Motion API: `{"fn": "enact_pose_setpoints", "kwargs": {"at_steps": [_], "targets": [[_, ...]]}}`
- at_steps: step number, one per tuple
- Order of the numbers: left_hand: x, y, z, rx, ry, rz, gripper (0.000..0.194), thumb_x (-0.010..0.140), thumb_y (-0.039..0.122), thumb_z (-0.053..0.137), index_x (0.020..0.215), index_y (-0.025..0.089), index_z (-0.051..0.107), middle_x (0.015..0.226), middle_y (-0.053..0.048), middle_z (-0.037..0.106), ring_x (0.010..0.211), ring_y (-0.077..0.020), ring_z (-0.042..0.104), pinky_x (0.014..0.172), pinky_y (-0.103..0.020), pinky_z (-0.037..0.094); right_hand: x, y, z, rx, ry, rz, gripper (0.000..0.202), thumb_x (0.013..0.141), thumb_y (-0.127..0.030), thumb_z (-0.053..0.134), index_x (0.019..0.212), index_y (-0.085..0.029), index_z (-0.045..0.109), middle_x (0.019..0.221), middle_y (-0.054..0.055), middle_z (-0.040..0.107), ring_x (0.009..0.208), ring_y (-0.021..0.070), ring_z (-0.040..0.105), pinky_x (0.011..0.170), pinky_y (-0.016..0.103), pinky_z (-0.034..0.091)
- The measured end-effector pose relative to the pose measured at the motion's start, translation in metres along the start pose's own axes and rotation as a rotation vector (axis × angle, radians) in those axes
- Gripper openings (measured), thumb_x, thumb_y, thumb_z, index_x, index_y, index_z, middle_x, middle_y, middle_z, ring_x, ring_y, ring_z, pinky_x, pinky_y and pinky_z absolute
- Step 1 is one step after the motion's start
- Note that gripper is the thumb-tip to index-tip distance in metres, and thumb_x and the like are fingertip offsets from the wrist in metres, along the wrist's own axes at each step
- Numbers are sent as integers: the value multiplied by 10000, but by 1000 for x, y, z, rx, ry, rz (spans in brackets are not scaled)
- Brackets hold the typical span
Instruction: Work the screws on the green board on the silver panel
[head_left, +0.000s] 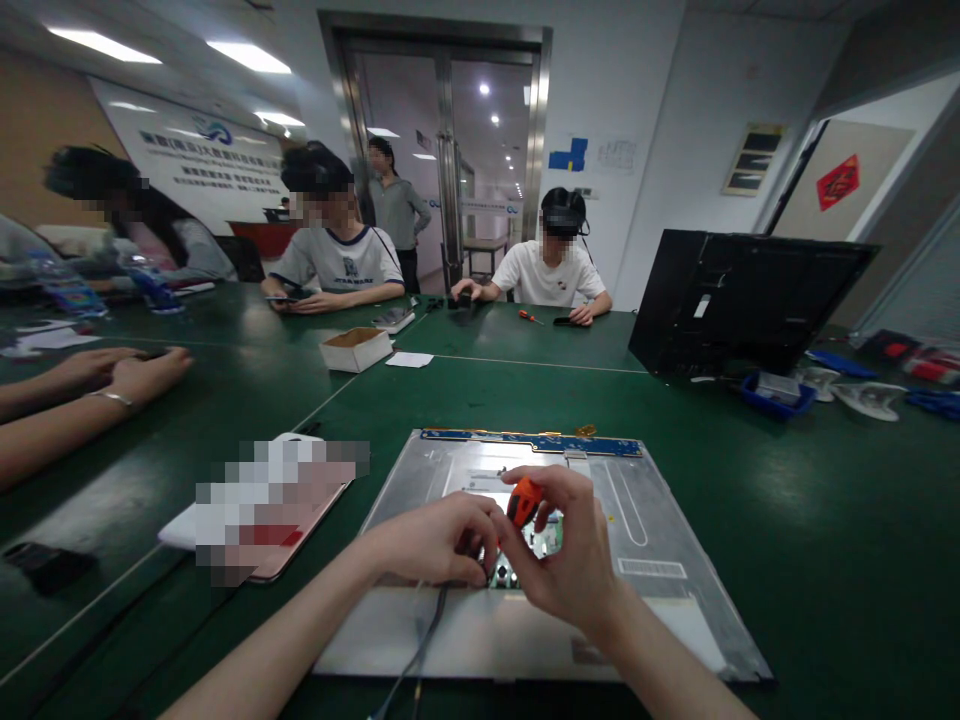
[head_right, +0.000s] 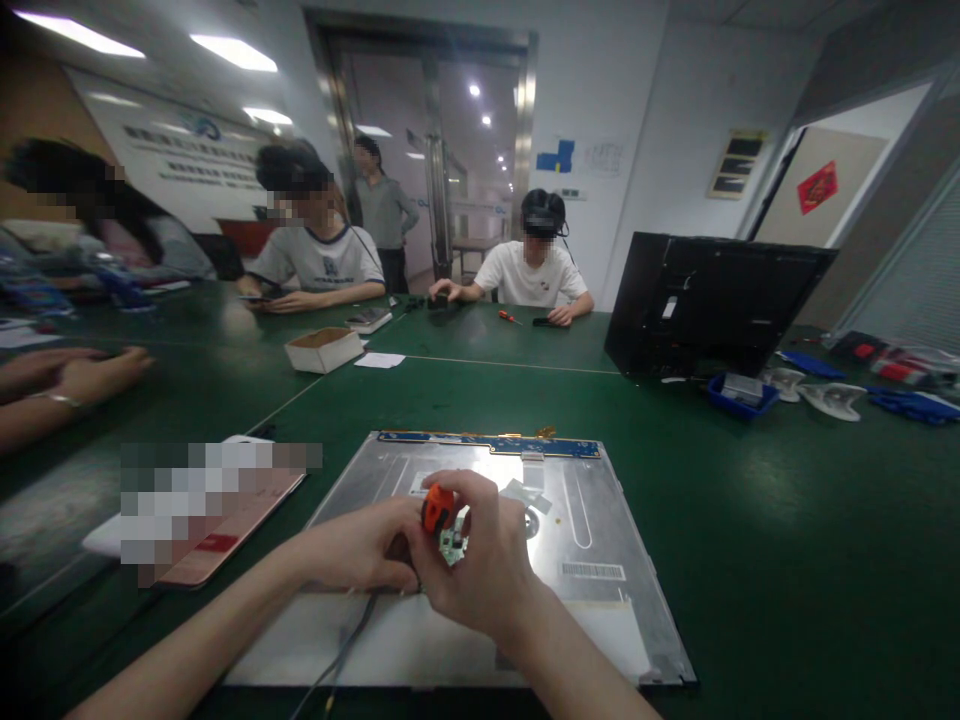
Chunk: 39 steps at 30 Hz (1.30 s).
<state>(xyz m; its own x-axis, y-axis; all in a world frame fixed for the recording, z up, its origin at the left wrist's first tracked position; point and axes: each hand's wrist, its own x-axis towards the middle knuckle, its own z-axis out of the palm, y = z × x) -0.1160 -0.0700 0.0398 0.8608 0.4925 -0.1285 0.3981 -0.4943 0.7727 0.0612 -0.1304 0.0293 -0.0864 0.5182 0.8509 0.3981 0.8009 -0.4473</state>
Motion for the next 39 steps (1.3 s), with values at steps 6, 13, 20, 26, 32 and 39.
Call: {"fn": "enact_pose_setpoints", "kwargs": {"at_steps": [6,13,20,26,32,39], "targets": [[-1,1,0,-12,5,-26,82,669,119,691,717,153,634,899,-13,577,753,-157,532,629,-253,417,3,-2,-4,26,-60,-66,449,843,-129,567,1258,-197,411,1074,109,626,793,177,636,572,289,526],[-3,2,0,11,-3,-88,128,684,166,692,801,155,641,917,-13,571,714,-144,516,589,-248,400,4,-2,-6,-22,-93,-59,431,862,-182,576,1269,-187,434,1023,88,637,781,172,626,593,292,530],[-2,4,-1,22,-4,-66,54,683,155,688,715,154,644,944,-20,585,782,-161,540,639,-254,413,5,1,-3,-37,-1,-53,375,846,-178,612,1181,-206,448,900,48,631,665,151,600,518,270,489],[-2,-2,2,20,13,-102,97,661,176,685,728,144,622,817,-6,556,636,-123,485,537,-232,370,9,-3,-6,-44,-50,-88,367,872,-132,554,1227,-211,504,1059,98,605,784,161,625,550,265,513],[-2,1,1,-17,3,-83,113,667,152,690,760,154,625,911,-15,573,679,-130,504,574,-242,392,7,-3,-6,-80,-26,-55,379,859,-235,632,1202,-199,475,934,60,667,662,152,610,538,278,509],[-2,5,-1,7,-3,-68,65,672,127,693,714,161,658,932,-16,592,798,-168,537,679,-270,412,5,-3,-4,-90,0,12,360,848,-234,605,1177,-196,463,847,30,659,605,146,614,519,283,495]]}}
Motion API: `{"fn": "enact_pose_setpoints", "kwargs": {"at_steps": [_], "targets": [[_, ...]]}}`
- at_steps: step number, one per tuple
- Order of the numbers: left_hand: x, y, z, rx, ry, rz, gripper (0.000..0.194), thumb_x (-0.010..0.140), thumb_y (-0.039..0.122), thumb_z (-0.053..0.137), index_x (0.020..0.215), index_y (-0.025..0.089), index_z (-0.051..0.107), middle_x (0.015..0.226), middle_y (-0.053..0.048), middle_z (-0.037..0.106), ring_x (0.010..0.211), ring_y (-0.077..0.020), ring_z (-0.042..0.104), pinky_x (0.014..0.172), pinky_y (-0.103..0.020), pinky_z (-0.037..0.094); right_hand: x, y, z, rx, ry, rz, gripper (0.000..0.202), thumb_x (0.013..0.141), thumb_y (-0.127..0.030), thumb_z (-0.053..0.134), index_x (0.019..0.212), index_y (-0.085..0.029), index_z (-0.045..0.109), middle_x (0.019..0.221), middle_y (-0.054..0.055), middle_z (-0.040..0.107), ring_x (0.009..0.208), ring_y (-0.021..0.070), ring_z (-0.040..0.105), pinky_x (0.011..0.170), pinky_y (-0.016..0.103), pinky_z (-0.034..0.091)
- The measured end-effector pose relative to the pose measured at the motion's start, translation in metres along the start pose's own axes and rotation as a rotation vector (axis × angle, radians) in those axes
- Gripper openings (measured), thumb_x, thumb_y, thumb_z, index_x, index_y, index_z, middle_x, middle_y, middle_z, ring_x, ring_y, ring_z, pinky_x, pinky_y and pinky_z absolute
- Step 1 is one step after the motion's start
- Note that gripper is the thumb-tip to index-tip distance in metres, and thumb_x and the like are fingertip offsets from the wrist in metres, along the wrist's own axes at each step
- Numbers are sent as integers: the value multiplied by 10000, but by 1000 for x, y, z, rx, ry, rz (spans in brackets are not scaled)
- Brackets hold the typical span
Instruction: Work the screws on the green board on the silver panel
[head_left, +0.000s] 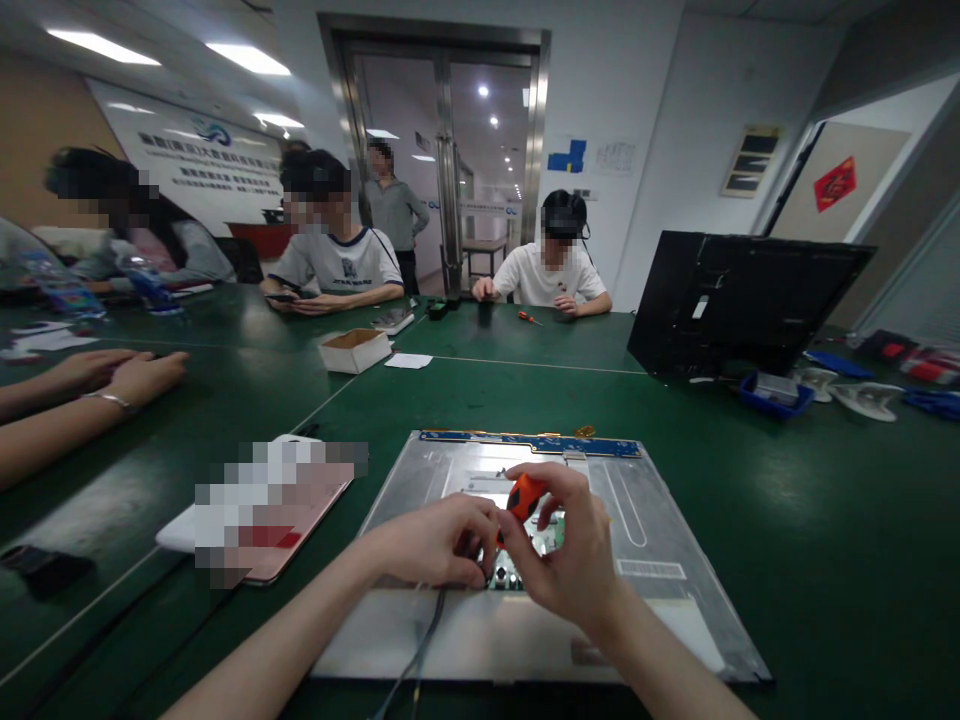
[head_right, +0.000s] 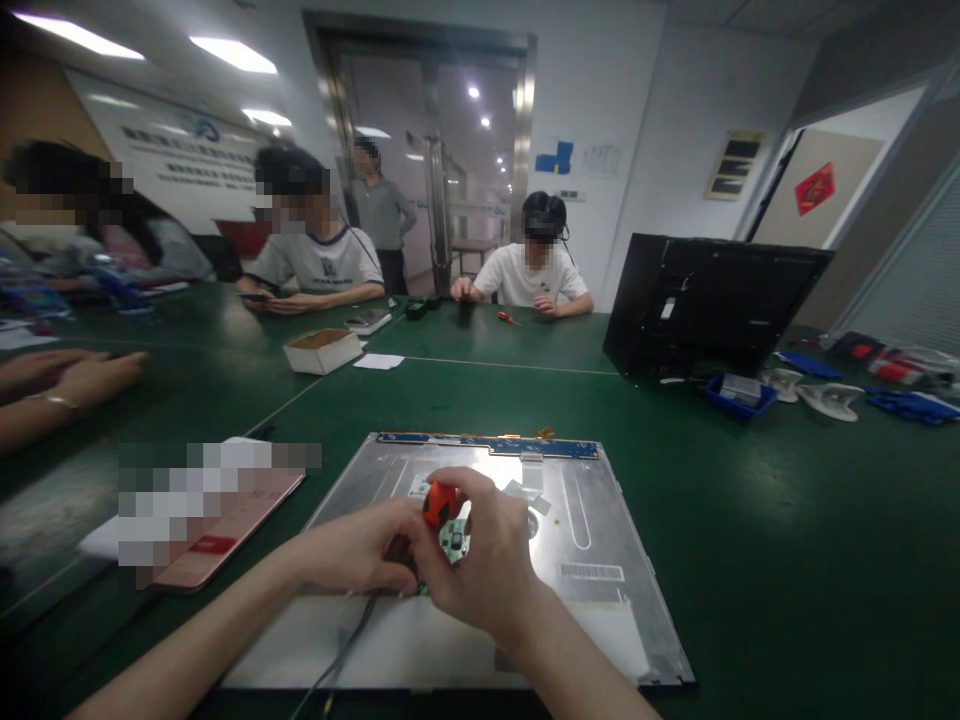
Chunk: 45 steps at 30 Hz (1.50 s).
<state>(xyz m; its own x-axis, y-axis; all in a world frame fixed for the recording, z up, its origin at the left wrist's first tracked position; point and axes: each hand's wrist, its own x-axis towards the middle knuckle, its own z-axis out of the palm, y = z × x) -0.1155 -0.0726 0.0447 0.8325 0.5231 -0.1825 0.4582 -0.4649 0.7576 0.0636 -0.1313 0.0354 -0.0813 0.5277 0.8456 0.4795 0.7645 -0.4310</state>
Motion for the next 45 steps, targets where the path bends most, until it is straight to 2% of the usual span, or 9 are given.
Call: {"fn": "enact_pose_setpoints", "kwargs": {"at_steps": [7,10,15,19,24,28,37,41,45], "targets": [[-1,1,0,9,12,-6,54,671,156,697,707,149,657,884,-21,578,679,-131,500,570,-237,389,3,2,-1,15,-21,-55,367,873,-205,580,1222,-224,472,1017,81,618,775,176,628,552,288,526],[-1,1,1,9,21,-6,67,671,172,694,709,144,647,876,-22,568,661,-125,492,549,-231,383,4,1,-2,3,-43,-55,381,894,-192,552,1267,-233,484,1057,90,597,778,172,627,563,297,535],[-1,-2,3,11,25,-34,104,665,159,682,759,150,640,827,-3,548,650,-128,489,562,-243,385,1,1,-2,6,-98,-40,432,895,-189,523,1320,-206,446,1042,95,627,775,180,629,559,297,541],[0,-5,2,-5,0,10,103,669,161,695,757,156,643,921,-24,562,728,-153,520,605,-255,413,-1,3,1,-3,-26,-47,408,870,-273,613,1235,-212,439,935,56,637,681,161,608,547,294,532],[0,-4,1,21,-11,37,69,672,154,682,711,148,625,929,-33,569,736,-158,518,592,-257,394,2,4,2,-3,-11,-62,359,875,-251,608,1204,-240,464,977,63,598,745,171,624,519,274,518],[-1,-3,1,25,5,28,117,677,167,682,771,148,615,928,-24,574,682,-132,500,557,-239,380,3,2,1,-23,-31,-80,368,886,-218,577,1240,-263,488,986,61,581,730,165,622,523,280,523],[-1,-5,1,24,-2,54,87,680,154,687,761,155,653,912,-19,571,685,-130,496,567,-230,394,1,1,-1,64,-108,-101,495,849,-145,550,1317,-196,399,1012,86,648,809,187,635,644,319,568],[-1,-4,1,0,-1,68,177,672,130,669,844,167,646,926,-12,580,708,-138,523,585,-233,414,3,1,0,34,-55,-115,413,871,-228,598,1252,-238,441,970,69,619,791,188,631,589,305,553],[-1,-4,2,31,-9,40,138,683,158,654,819,166,632,847,-5,581,675,-141,522,549,-230,398,4,0,0,-27,-42,-115,368,895,-223,563,1252,-270,483,961,58,577,726,163,616,496,259,503]]}}
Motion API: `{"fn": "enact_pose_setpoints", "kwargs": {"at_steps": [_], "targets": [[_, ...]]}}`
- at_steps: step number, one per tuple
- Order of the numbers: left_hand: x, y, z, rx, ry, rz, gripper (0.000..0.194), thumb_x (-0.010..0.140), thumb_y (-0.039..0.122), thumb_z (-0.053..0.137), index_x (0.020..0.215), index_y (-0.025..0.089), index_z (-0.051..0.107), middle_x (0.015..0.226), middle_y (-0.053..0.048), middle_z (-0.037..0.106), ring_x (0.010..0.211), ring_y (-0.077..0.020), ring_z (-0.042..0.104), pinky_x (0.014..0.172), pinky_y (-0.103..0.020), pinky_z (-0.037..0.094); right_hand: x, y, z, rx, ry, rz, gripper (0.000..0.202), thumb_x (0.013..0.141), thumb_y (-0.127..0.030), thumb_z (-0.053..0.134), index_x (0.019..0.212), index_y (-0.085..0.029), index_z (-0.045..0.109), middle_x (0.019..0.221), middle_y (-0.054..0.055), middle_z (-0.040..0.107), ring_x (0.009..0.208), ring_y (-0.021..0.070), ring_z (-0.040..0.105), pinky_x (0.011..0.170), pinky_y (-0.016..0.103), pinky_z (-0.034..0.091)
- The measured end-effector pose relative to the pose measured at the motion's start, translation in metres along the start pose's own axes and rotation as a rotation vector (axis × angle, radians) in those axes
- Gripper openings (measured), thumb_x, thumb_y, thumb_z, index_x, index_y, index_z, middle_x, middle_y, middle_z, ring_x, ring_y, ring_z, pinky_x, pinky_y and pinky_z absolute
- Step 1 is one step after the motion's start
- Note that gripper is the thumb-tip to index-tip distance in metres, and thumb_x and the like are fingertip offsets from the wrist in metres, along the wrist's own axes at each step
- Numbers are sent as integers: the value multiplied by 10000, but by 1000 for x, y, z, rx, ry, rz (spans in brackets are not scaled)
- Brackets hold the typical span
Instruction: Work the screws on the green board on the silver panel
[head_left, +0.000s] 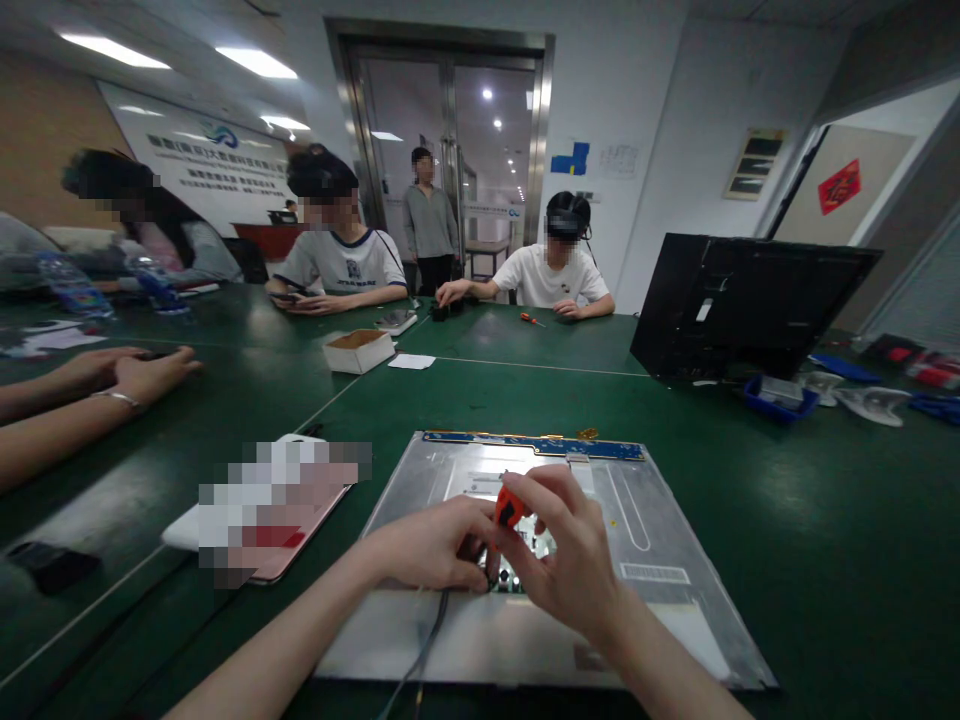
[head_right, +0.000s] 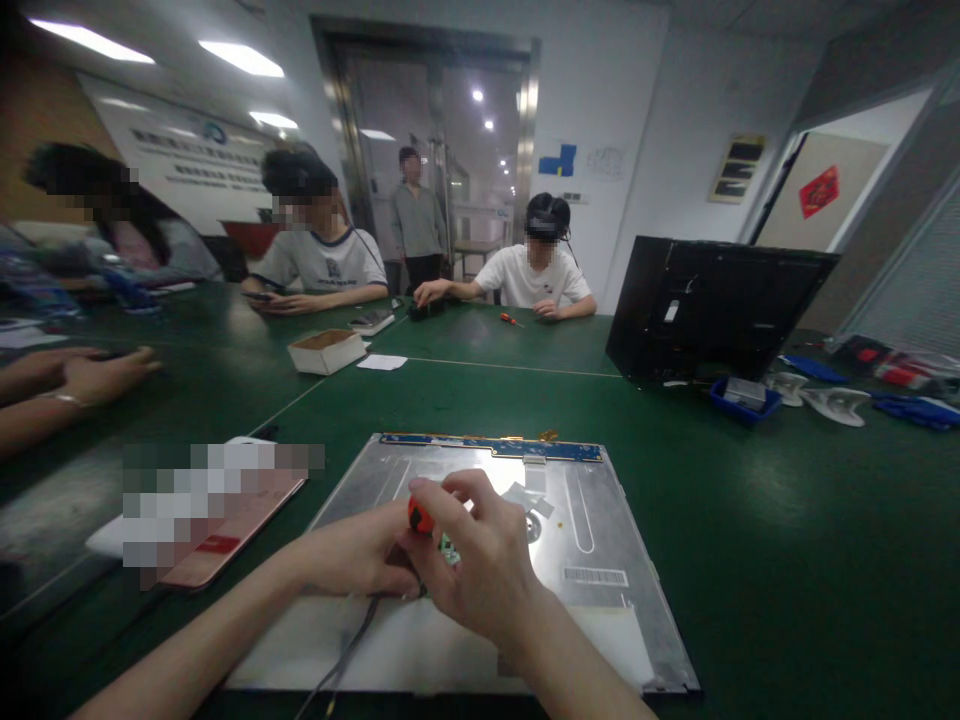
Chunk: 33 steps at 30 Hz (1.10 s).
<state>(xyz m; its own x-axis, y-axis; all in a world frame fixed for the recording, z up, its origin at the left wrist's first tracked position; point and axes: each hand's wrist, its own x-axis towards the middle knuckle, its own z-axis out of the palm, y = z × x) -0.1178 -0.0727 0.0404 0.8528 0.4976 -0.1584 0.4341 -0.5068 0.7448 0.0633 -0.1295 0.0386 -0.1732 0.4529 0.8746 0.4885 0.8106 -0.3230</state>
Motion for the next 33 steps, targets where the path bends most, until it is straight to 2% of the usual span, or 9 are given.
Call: {"fn": "enact_pose_setpoints", "kwargs": {"at_steps": [4,7,11,16,20,23,28,30,33], "targets": [[0,-3,1,35,20,-44,122,676,196,679,773,150,621,834,-16,575,659,-143,506,546,-244,389,-1,0,-1,30,-42,7,425,885,-184,538,1297,-258,464,997,72,605,744,167,623,509,265,517],[1,-4,1,20,13,-26,96,679,184,683,732,144,614,818,-18,563,673,-147,504,567,-251,390,-2,1,-1,68,-64,14,460,865,-157,525,1310,-217,423,998,83,642,781,183,633,563,294,542],[0,0,0,-18,23,9,176,673,145,678,846,165,652,933,-22,584,735,-158,518,608,-253,404,-3,2,2,21,6,20,377,872,-232,582,1216,-216,428,901,54,654,690,169,625,557,295,534],[0,4,-2,4,-5,8,60,684,155,668,737,157,639,906,-21,586,736,-157,523,606,-250,402,-7,2,7,4,78,42,375,871,-219,578,1199,-203,399,884,54,648,616,150,612,496,266,497],[0,3,-1,7,21,-3,110,665,159,675,758,156,616,896,-15,582,706,-147,518,585,-247,398,-6,3,5,50,19,42,395,857,-196,585,1211,-201,411,900,57,643,664,164,620,522,282,506],[-1,0,0,28,32,-29,131,672,182,679,776,151,606,876,-14,568,670,-139,511,557,-245,390,-3,3,2,77,-29,18,406,873,-173,559,1258,-213,439,1004,85,626,775,181,633,558,289,522],[-1,-2,0,74,32,-63,124,687,219,700,758,147,627,798,-10,561,662,-145,512,547,-238,389,-2,0,-1,56,-87,34,458,900,-162,502,1351,-202,432,1120,117,588,826,185,623,596,303,539],[-1,0,0,38,12,-29,96,694,188,679,772,147,640,857,-17,578,676,-140,517,561,-234,400,-3,1,0,54,-72,40,470,892,-186,537,1346,-191,415,1097,111,602,837,191,620,613,309,545],[-1,2,-1,4,-1,12,70,689,139,653,756,145,632,937,-25,577,717,-141,526,580,-229,406,-3,2,3,48,4,41,457,869,-215,604,1286,-195,418,994,76,619,740,170,604,571,294,530]]}}
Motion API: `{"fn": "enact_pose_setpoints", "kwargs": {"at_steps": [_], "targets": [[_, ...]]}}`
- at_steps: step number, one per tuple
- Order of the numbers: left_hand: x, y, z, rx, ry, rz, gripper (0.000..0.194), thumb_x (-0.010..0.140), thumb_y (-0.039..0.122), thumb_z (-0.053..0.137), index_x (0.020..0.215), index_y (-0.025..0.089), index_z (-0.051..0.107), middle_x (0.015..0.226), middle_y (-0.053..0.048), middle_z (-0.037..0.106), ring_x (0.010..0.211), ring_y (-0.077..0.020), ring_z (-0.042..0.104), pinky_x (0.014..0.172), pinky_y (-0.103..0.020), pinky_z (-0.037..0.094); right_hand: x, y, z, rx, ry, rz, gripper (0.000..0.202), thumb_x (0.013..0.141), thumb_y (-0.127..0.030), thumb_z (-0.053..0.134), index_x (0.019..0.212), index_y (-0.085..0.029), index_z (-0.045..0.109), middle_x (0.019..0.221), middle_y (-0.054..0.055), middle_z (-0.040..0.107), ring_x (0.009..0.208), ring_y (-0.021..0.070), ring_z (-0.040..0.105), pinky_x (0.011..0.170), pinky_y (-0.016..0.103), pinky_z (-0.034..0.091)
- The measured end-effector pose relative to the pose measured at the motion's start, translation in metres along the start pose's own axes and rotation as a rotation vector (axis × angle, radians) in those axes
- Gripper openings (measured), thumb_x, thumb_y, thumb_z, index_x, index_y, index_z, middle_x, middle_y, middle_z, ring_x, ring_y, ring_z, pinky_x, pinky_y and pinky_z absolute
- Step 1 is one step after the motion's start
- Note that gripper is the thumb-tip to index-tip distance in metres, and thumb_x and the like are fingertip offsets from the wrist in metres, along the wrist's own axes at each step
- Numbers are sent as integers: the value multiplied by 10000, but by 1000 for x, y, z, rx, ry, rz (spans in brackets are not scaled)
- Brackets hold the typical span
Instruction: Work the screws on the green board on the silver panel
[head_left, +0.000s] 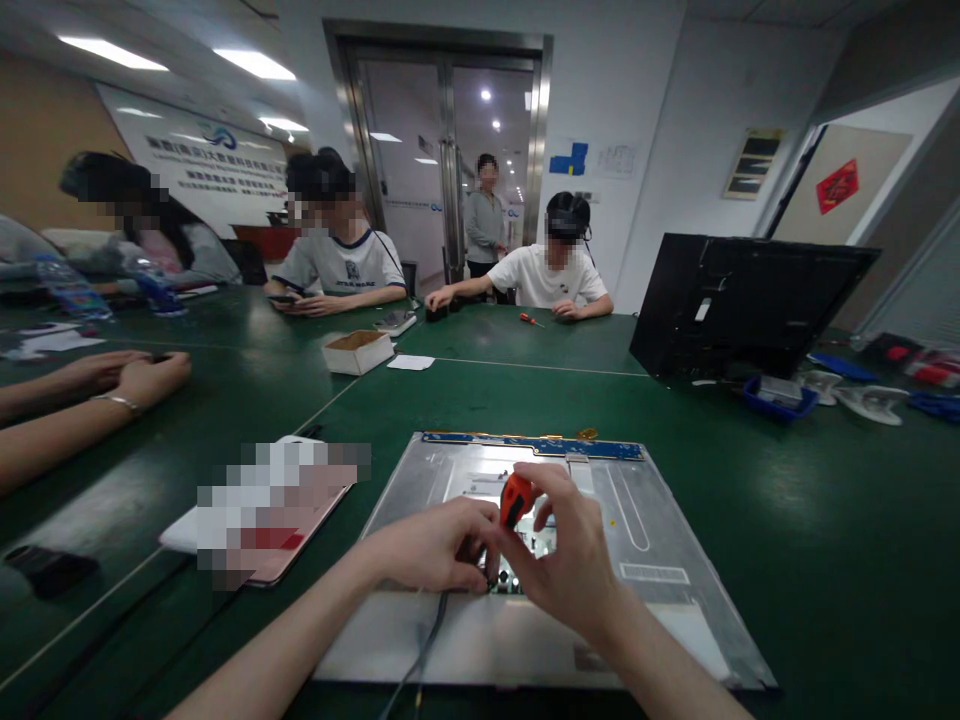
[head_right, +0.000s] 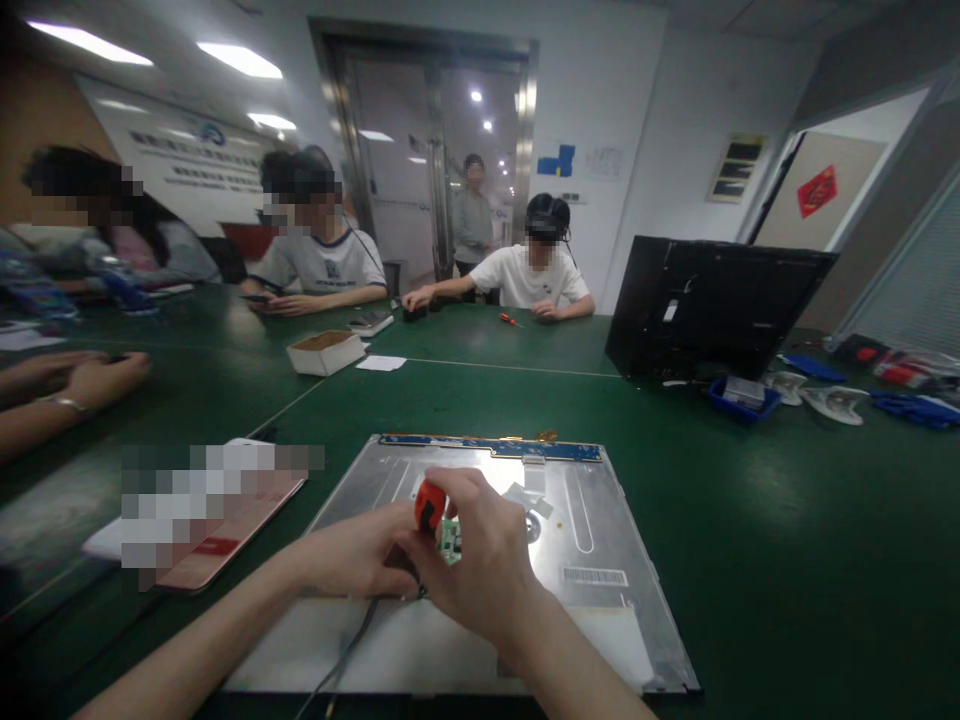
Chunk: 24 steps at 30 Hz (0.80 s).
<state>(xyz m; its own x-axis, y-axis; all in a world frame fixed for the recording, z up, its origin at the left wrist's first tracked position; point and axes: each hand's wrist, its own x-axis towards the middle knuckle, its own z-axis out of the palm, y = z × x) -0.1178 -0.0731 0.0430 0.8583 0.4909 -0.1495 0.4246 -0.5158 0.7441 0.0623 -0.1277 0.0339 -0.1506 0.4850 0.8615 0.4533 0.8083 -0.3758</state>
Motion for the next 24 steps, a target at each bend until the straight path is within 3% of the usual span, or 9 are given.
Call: {"fn": "enact_pose_setpoints", "kwargs": {"at_steps": [6,10,14,17,24], "targets": [[0,-2,1,26,18,-62,110,676,184,673,758,141,613,857,-15,546,663,-135,497,546,-235,375,4,-2,-1,-29,-12,9,402,874,-176,576,1267,-219,497,1056,95,587,781,173,617,525,269,507],[0,-3,2,31,22,-60,100,682,185,676,756,139,627,865,-21,557,663,-134,495,546,-234,376,4,-5,-4,6,-67,-3,469,875,-119,517,1332,-199,450,1090,105,611,835,182,622,582,288,535],[0,0,0,-4,7,-14,131,681,142,677,807,155,645,924,-17,572,696,-132,512,563,-223,395,0,-2,-1,-5,9,-8,415,857,-175,599,1244,-195,451,972,67,655,762,173,625,621,308,548],[0,3,-1,-5,0,-15,91,686,139,681,770,151,649,945,-20,562,707,-131,520,570,-221,405,-3,0,1,-34,57,20,433,839,-197,630,1224,-189,433,950,71,667,708,173,630,560,300,529],[0,0,0,1,1,-18,124,684,147,673,798,155,625,852,-3,562,670,-132,515,561,-232,396,1,-2,-2,6,-21,-11,416,860,-178,585,1260,-205,475,1017,88,635,798,183,624,590,299,530]]}}
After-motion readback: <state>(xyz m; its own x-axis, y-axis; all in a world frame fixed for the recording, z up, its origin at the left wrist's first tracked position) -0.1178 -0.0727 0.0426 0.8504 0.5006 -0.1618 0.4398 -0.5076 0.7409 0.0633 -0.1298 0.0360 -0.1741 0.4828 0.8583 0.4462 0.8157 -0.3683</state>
